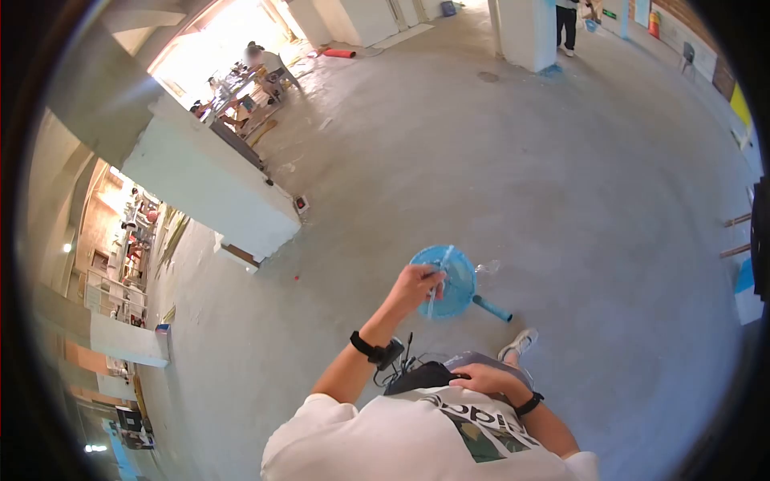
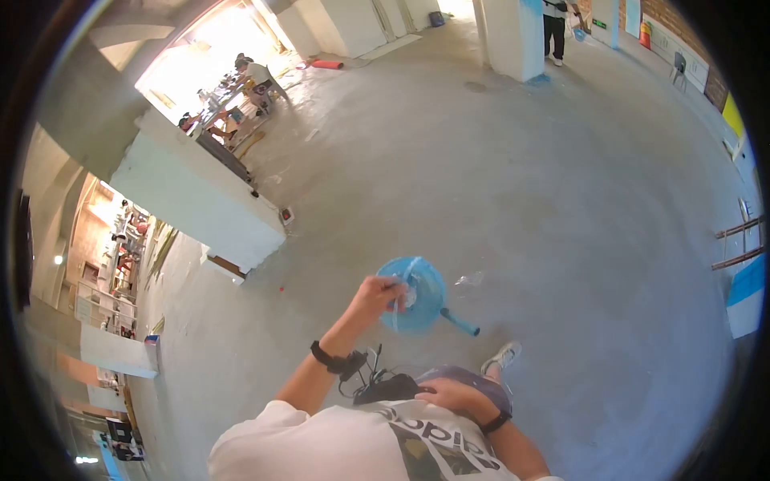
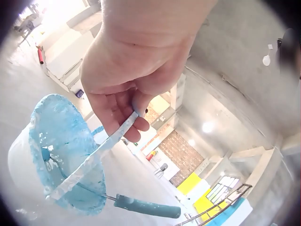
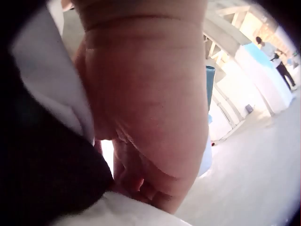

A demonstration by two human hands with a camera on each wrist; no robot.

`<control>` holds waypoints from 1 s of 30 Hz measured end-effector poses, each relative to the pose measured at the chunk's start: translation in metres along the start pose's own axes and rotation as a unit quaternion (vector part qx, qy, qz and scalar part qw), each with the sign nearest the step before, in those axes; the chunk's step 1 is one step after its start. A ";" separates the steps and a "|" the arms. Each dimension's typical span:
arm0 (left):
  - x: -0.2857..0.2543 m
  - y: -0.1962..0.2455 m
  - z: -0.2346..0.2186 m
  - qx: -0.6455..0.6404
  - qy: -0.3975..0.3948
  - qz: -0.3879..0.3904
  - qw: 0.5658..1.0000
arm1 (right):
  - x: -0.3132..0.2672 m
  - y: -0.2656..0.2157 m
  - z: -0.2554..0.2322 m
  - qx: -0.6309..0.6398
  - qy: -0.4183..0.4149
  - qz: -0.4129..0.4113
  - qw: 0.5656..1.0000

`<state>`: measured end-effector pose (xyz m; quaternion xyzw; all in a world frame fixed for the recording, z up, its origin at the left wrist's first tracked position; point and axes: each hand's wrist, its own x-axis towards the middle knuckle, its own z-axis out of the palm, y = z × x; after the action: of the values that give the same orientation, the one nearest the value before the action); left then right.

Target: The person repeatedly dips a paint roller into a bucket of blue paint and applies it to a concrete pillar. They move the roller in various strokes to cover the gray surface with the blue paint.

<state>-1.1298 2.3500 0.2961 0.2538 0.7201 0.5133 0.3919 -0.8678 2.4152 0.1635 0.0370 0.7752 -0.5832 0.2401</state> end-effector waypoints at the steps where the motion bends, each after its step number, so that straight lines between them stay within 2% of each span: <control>1: 0.025 0.011 0.010 0.001 0.000 -0.007 1.000 | -0.002 0.011 -0.016 -0.015 -0.005 -0.015 1.000; 4: 0.068 0.035 0.043 0.011 0.019 -0.004 1.000 | -0.030 0.018 -0.103 0.020 -0.044 -0.016 0.999; 7: 0.121 0.084 0.083 -0.039 0.024 0.018 0.999 | -0.058 0.030 -0.174 0.067 0.006 -0.026 0.997; 9: 0.155 0.099 0.103 -0.063 0.014 0.035 0.997 | -0.068 0.060 -0.215 0.102 -0.049 -0.084 0.990; 10: 0.169 0.104 0.122 -0.100 0.029 0.036 0.994 | -0.087 0.059 -0.236 0.124 -0.059 -0.081 0.987; 11: 0.186 0.116 0.130 -0.080 0.005 0.054 0.995 | -0.087 0.059 -0.264 0.127 -0.067 -0.083 0.986; 12: 0.210 0.123 0.141 -0.027 0.017 0.028 0.999 | -0.084 0.075 -0.282 0.119 -0.048 -0.144 0.981; 13: 0.238 0.137 0.162 -0.027 0.040 0.011 0.999 | -0.078 0.087 -0.311 0.107 -0.062 -0.123 0.985; 15: 0.288 0.138 0.186 -0.062 -0.001 0.030 0.998 | -0.065 0.107 -0.355 0.157 -0.083 -0.070 0.982; 16: 0.315 0.136 0.196 -0.060 -0.011 0.037 0.997 | -0.057 0.121 -0.372 0.150 -0.065 -0.057 0.985; 17: 0.286 0.147 0.212 -0.069 -0.030 0.042 0.996 | -0.084 0.111 -0.348 0.142 -0.039 -0.040 0.988; 20: 0.341 0.168 0.256 -0.059 -0.068 0.033 0.995 | -0.086 0.153 -0.388 0.103 0.035 -0.036 0.993; 21: 0.361 0.173 0.268 -0.065 -0.080 0.027 0.994 | -0.091 0.151 -0.401 0.108 0.051 -0.039 0.992; 23: 0.409 0.180 0.280 -0.070 -0.100 0.030 0.992 | -0.100 0.147 -0.442 0.053 0.076 0.017 0.996; 25: 0.447 0.188 0.302 0.018 -0.144 0.027 0.989 | -0.108 0.155 -0.464 0.067 0.130 0.021 0.989; 26: 0.468 0.192 0.318 -0.025 -0.153 -0.001 0.988 | -0.118 0.154 -0.482 0.064 0.148 0.026 0.987; 27: 0.486 0.203 0.336 -0.012 -0.188 0.000 0.982 | -0.129 0.153 -0.501 0.058 0.166 0.025 0.984; 28: 0.500 0.214 0.349 -0.021 -0.187 0.000 0.982 | -0.144 0.148 -0.518 0.094 0.182 -0.005 0.979; 30: 0.527 0.232 0.368 -0.016 -0.186 -0.003 0.982 | -0.149 0.171 -0.532 0.116 0.226 -0.017 0.967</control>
<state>-1.1321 3.0331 0.2928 0.3362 0.6273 0.4675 0.5244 -0.8539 2.9931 0.1823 0.1822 0.7370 -0.6494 0.0432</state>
